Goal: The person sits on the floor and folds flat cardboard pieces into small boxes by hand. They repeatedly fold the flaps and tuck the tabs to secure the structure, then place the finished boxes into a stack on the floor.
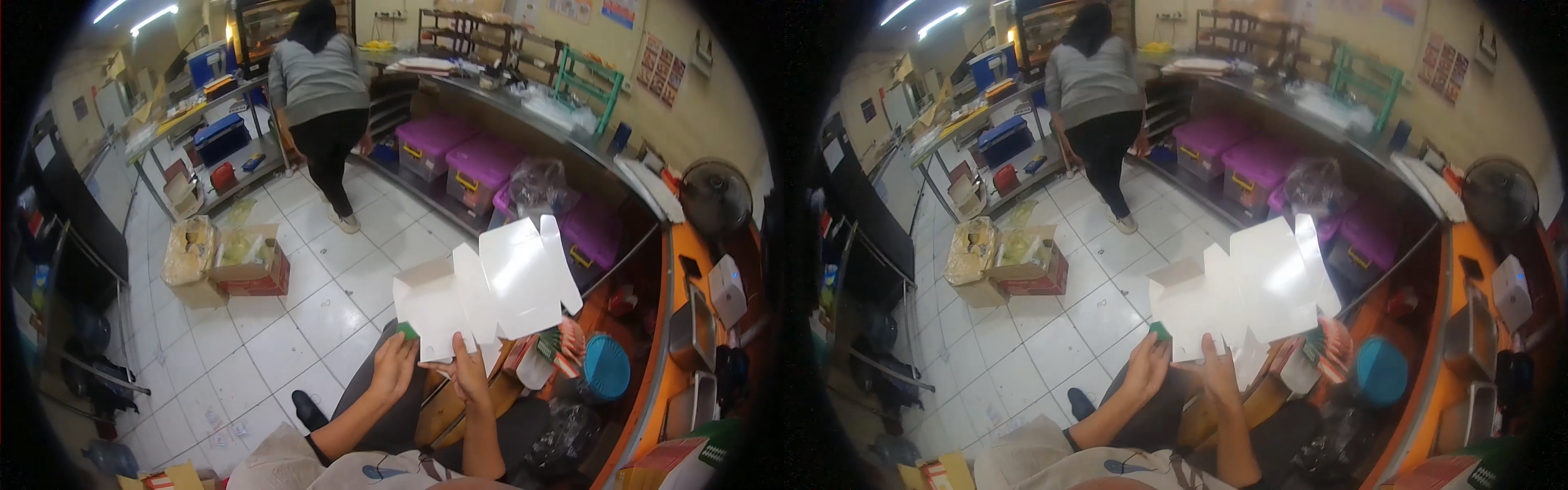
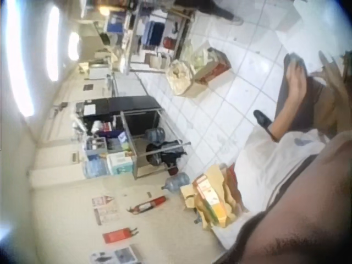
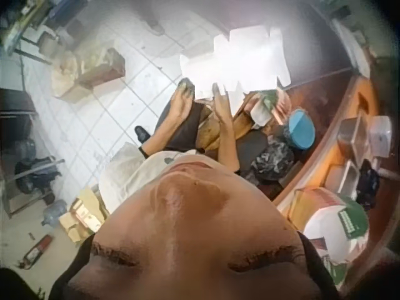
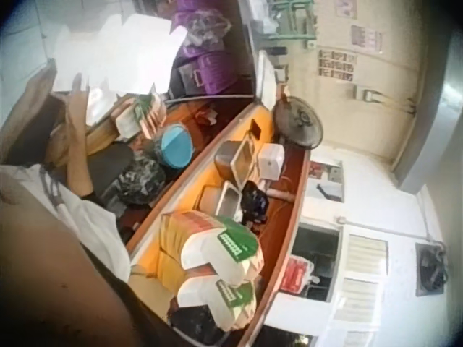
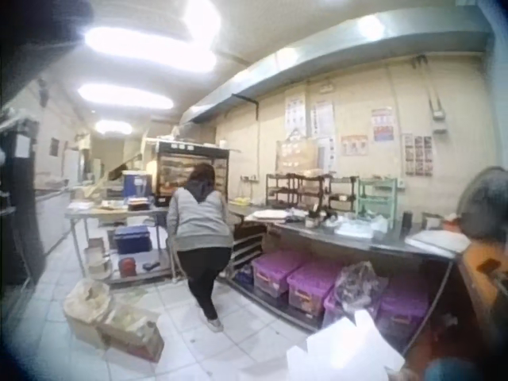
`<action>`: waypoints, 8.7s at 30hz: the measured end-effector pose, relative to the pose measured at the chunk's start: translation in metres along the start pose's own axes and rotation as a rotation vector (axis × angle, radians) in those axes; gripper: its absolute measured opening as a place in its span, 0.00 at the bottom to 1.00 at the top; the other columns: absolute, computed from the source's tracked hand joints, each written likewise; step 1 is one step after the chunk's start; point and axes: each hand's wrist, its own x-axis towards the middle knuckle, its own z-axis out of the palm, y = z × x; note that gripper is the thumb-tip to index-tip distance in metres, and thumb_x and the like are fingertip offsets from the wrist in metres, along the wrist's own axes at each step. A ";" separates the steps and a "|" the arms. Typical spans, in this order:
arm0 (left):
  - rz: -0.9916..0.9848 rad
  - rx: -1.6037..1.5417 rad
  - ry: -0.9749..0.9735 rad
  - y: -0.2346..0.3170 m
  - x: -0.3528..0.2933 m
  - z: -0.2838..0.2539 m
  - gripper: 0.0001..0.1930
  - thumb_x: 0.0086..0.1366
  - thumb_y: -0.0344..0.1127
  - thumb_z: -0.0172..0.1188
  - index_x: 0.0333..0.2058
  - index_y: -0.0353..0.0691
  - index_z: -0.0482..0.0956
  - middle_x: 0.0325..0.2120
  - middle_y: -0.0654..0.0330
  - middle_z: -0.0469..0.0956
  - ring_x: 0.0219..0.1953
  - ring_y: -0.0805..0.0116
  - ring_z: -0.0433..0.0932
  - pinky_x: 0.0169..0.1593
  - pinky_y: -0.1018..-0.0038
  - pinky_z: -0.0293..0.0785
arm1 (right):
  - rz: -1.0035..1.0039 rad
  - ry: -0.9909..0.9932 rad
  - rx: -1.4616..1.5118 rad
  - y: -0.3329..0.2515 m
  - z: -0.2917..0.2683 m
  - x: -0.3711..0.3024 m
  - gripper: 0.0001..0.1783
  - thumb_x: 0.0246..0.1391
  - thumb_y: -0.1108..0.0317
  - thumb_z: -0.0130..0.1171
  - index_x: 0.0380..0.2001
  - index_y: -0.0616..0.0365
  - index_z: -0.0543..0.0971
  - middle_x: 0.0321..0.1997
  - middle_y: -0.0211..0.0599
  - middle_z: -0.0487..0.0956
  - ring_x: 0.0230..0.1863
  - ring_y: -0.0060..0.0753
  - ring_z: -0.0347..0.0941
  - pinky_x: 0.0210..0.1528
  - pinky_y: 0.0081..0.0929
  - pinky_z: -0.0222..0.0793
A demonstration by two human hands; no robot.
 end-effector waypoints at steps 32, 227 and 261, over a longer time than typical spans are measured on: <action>-0.069 0.747 -0.395 -0.004 -0.029 -0.005 0.07 0.64 0.35 0.50 0.33 0.37 0.71 0.28 0.67 0.72 0.33 0.83 0.67 0.39 0.83 0.63 | -0.082 0.152 -0.888 0.014 -0.018 -0.013 0.15 0.47 0.73 0.55 0.41 0.63 0.75 0.17 0.37 0.72 0.18 0.24 0.68 0.22 0.23 0.63; 0.006 0.799 -0.244 0.041 -0.055 0.046 0.07 0.59 0.23 0.54 0.37 0.30 0.73 0.32 0.60 0.74 0.37 0.75 0.73 0.44 0.81 0.67 | -0.280 0.040 -0.789 -0.002 0.017 -0.049 0.08 0.49 0.72 0.56 0.22 0.62 0.68 0.16 0.33 0.67 0.16 0.20 0.61 0.19 0.21 0.57; 0.002 0.804 -0.377 0.036 -0.051 0.032 0.10 0.61 0.24 0.51 0.41 0.29 0.73 0.34 0.59 0.75 0.37 0.76 0.73 0.42 0.81 0.69 | -0.625 0.419 -1.142 0.024 0.011 -0.048 0.14 0.35 0.71 0.67 0.25 0.59 0.71 0.24 0.37 0.67 0.27 0.38 0.65 0.29 0.31 0.60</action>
